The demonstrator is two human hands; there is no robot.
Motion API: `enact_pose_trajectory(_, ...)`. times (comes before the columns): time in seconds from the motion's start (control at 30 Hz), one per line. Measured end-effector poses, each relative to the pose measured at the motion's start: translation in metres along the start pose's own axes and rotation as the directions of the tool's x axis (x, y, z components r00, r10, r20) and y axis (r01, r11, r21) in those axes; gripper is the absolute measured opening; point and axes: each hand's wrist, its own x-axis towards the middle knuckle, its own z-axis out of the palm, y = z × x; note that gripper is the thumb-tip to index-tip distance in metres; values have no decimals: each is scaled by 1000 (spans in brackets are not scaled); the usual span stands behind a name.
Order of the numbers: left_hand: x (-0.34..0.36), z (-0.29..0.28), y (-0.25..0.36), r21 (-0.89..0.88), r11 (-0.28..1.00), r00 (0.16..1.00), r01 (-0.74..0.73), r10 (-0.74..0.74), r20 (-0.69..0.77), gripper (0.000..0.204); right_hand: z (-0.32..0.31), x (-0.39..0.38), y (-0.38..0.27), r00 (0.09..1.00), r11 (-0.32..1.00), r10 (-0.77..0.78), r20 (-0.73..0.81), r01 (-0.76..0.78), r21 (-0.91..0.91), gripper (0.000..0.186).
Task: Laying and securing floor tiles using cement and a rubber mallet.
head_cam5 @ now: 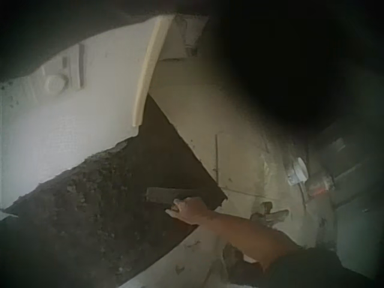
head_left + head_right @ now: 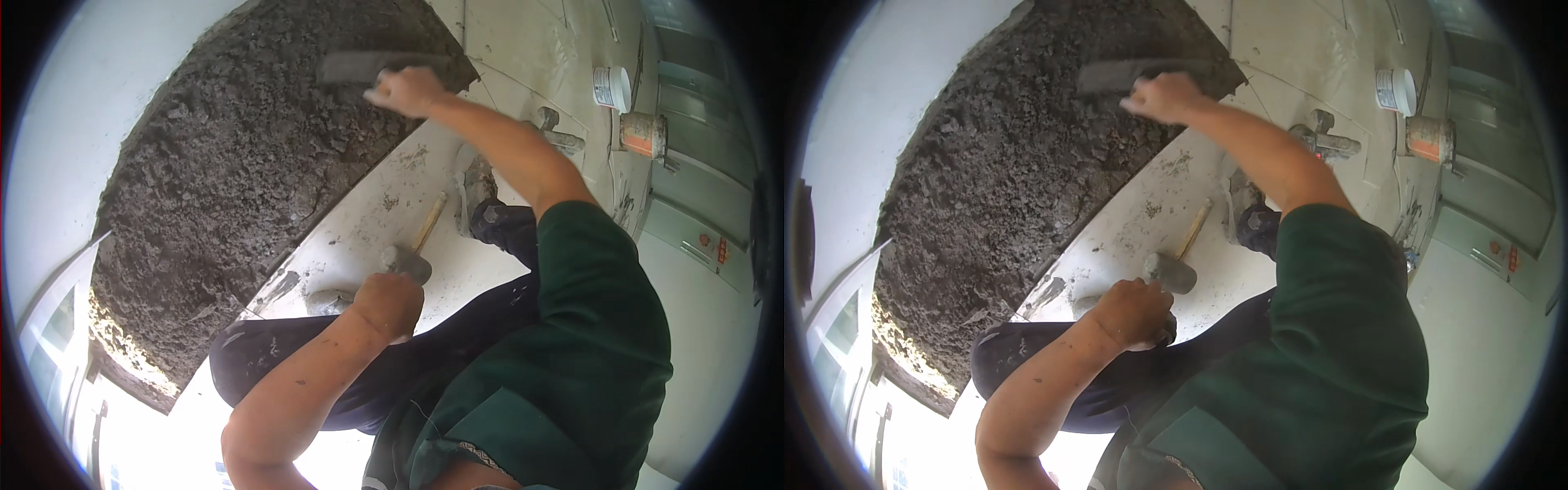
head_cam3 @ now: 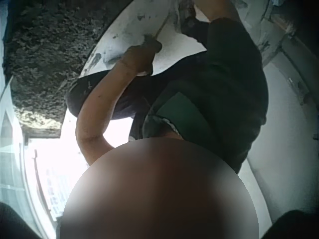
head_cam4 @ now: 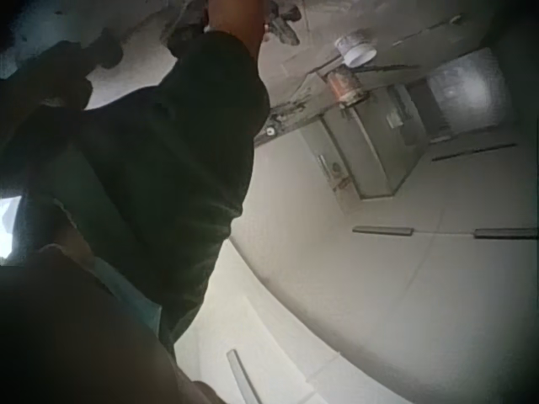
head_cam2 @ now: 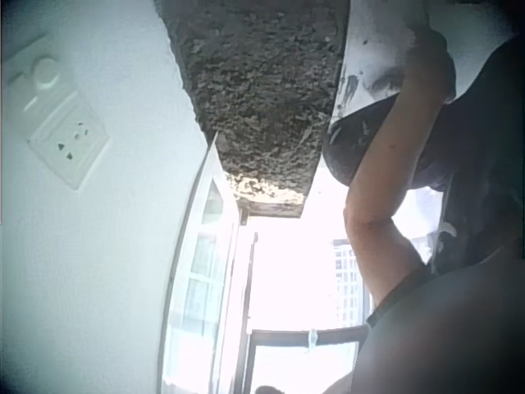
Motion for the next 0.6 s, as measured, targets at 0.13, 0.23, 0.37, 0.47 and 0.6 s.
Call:
enact_pose_trajectory(0.13,13,-4,1,4,999,999,-37,37,34,20,-12,-19,37,983,981,-183,32,185,-62,48)
enact_pose_trajectory(0.23,19,-11,4,31,998,995,-48,45,92,20,4,-14,23,945,947,-300,128,311,-83,46)
enact_pose_trajectory(0.37,29,-1,2,-9,998,997,-59,59,58,20,5,19,47,986,979,-158,-60,149,-139,48)
enact_pose_trajectory(0.47,30,-1,4,-14,999,998,-50,51,29,18,-17,51,77,908,996,68,-414,-89,-32,51)
enact_pose_trajectory(0.6,19,6,1,-13,1000,999,-8,9,36,16,-19,30,67,955,999,-34,-296,39,9,53)
